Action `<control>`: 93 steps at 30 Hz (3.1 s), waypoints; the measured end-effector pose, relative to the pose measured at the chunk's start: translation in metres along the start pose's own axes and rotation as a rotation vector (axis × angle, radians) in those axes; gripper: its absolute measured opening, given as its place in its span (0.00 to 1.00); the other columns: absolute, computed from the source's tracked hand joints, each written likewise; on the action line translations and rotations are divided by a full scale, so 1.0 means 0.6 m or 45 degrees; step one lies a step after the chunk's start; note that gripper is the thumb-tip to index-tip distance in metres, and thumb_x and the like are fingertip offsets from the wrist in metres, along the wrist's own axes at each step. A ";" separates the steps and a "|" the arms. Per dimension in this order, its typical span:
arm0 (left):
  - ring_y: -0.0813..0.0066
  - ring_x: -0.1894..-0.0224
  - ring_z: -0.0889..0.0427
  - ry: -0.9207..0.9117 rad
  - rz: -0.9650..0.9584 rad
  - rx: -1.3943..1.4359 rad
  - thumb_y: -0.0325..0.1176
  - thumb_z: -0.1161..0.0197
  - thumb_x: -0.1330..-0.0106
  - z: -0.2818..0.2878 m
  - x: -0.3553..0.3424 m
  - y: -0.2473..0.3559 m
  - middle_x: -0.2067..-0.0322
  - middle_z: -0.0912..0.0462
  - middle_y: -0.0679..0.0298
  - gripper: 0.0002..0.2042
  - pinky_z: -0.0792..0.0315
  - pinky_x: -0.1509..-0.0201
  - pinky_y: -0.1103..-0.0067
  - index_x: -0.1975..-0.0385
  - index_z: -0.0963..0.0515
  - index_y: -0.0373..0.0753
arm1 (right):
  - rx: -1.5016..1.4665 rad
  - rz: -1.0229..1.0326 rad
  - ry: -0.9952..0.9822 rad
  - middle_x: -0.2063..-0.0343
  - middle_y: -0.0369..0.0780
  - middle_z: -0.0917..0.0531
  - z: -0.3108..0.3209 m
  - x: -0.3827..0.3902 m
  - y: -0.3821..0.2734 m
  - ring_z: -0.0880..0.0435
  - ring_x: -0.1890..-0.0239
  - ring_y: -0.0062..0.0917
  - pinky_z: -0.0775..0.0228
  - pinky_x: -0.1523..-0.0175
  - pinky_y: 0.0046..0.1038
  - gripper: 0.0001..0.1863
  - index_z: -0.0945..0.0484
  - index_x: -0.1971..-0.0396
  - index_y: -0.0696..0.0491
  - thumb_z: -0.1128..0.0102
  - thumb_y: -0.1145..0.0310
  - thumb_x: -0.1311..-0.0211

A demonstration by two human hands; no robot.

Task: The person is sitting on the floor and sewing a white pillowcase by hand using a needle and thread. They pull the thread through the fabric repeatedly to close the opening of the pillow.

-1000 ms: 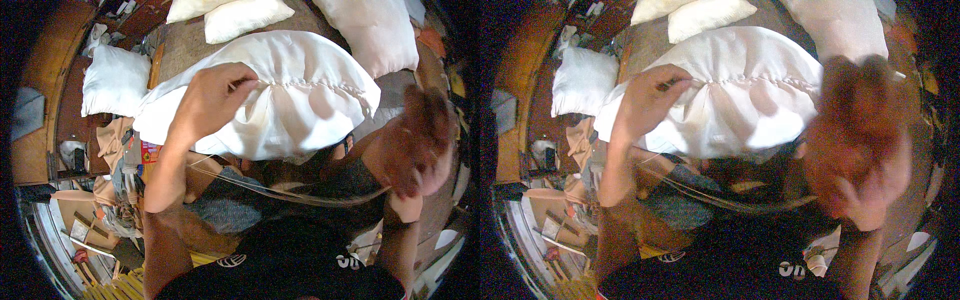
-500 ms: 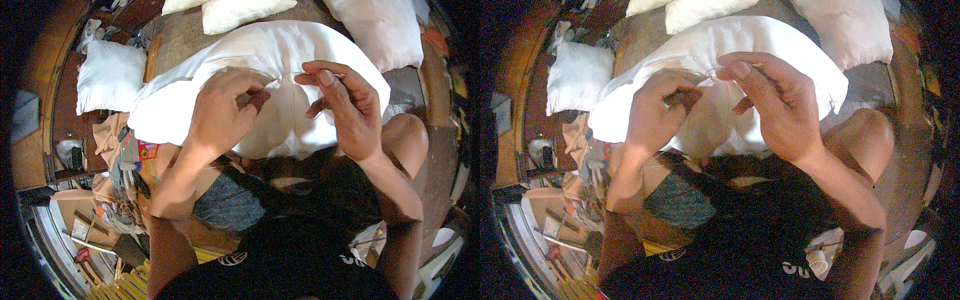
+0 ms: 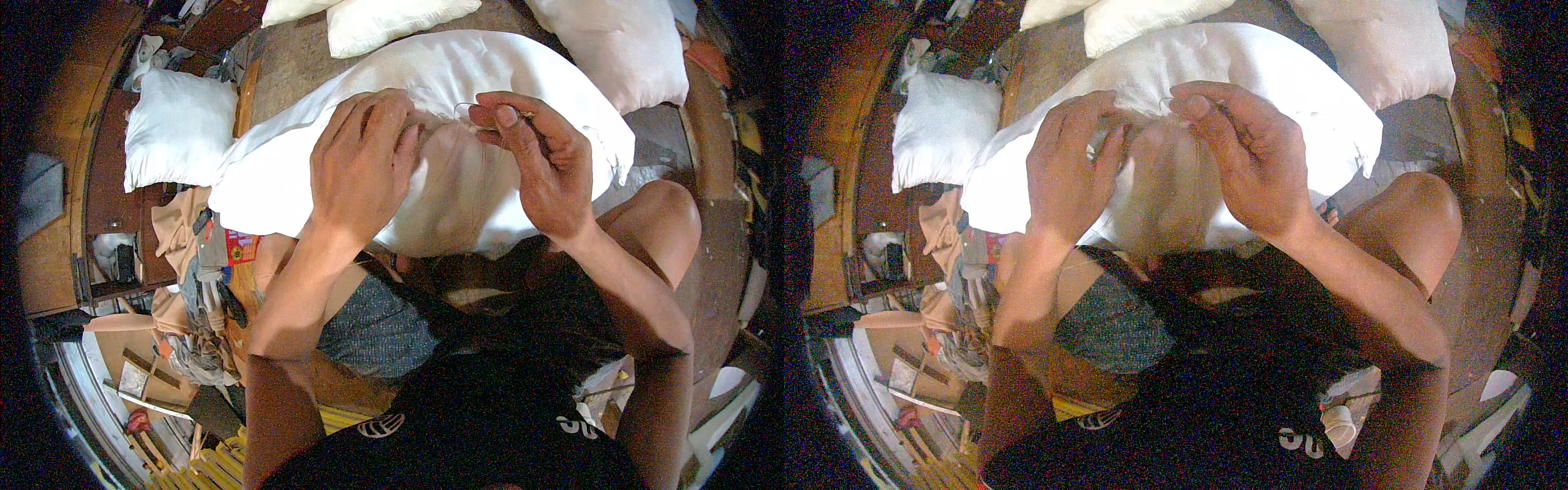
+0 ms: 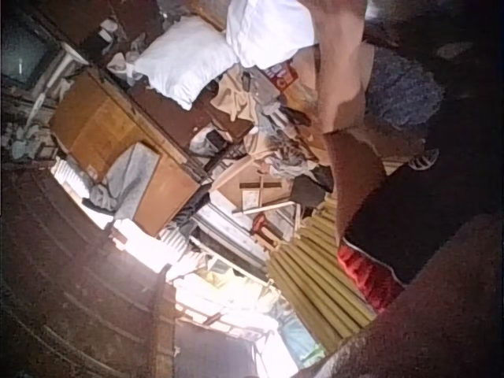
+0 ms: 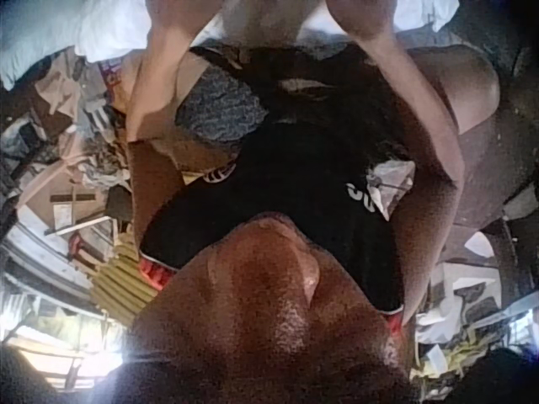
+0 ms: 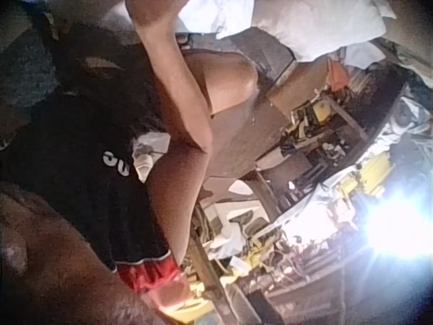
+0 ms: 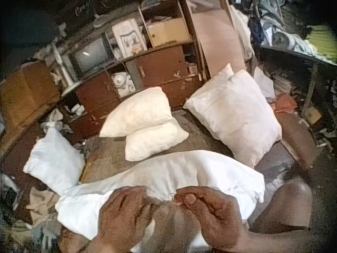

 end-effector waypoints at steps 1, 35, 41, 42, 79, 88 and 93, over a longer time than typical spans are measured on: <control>0.53 0.52 0.17 0.010 -0.006 0.000 0.30 0.31 0.38 0.001 -0.002 0.002 0.58 0.14 0.53 0.13 0.24 0.46 0.64 0.53 0.18 0.39 | -0.028 0.019 0.008 0.61 0.39 0.11 -0.001 0.000 0.001 0.15 0.58 0.18 0.23 0.52 0.20 0.13 0.15 0.52 0.60 0.42 0.67 0.23; 0.61 0.58 0.20 0.148 -0.126 -0.052 0.27 0.32 0.40 -0.015 -0.007 0.000 0.63 0.16 0.64 0.06 0.23 0.54 0.69 0.64 0.14 0.41 | 0.034 0.040 0.030 0.60 0.42 0.09 -0.004 -0.010 0.021 0.12 0.58 0.21 0.22 0.51 0.24 0.15 0.14 0.52 0.60 0.42 0.64 0.24; 0.61 0.59 0.19 0.152 -0.136 -0.021 0.26 0.31 0.41 -0.015 -0.008 0.000 0.63 0.16 0.64 0.06 0.23 0.54 0.69 0.65 0.15 0.41 | 0.083 0.023 -0.007 0.58 0.42 0.10 -0.004 -0.010 0.018 0.13 0.56 0.22 0.22 0.48 0.25 0.15 0.15 0.51 0.60 0.42 0.64 0.24; 0.61 0.59 0.19 0.159 -0.136 -0.018 0.26 0.31 0.41 -0.016 -0.007 -0.001 0.63 0.16 0.64 0.06 0.23 0.54 0.69 0.65 0.15 0.41 | 0.100 -0.003 -0.037 0.56 0.42 0.11 -0.002 -0.009 0.010 0.13 0.54 0.23 0.22 0.45 0.26 0.15 0.16 0.49 0.61 0.43 0.66 0.23; 0.51 0.42 0.19 -0.518 0.377 0.209 0.34 0.19 0.51 0.096 0.017 -0.103 0.45 0.16 0.54 0.32 0.30 0.34 0.66 0.42 0.20 0.39 | 0.593 0.353 0.030 0.60 0.46 0.13 0.048 -0.031 -0.012 0.10 0.62 0.35 0.18 0.56 0.31 0.08 0.20 0.53 0.59 0.44 0.75 0.27; 0.59 0.50 0.17 -0.104 0.085 0.367 0.28 0.23 0.45 0.063 0.001 -0.017 0.56 0.14 0.58 0.14 0.25 0.43 0.68 0.57 0.13 0.40 | 0.277 0.237 0.065 0.58 0.42 0.13 0.077 -0.017 -0.020 0.10 0.59 0.28 0.17 0.54 0.27 0.10 0.22 0.51 0.59 0.53 0.79 0.23; 0.59 0.54 0.21 -0.159 -0.135 0.104 0.34 0.30 0.40 0.005 -0.010 0.029 0.64 0.14 0.63 0.07 0.32 0.45 0.65 0.65 0.13 0.42 | 0.262 0.264 0.084 0.58 0.42 0.13 0.078 -0.016 -0.028 0.11 0.58 0.27 0.17 0.54 0.27 0.11 0.21 0.51 0.59 0.53 0.79 0.23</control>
Point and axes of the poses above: each hand's wrist, its own x-axis away from the middle knuckle, its own z-axis out of the back of the hand, y = z × x, the point moved 1 cm from there along -x, towards the middle knuckle
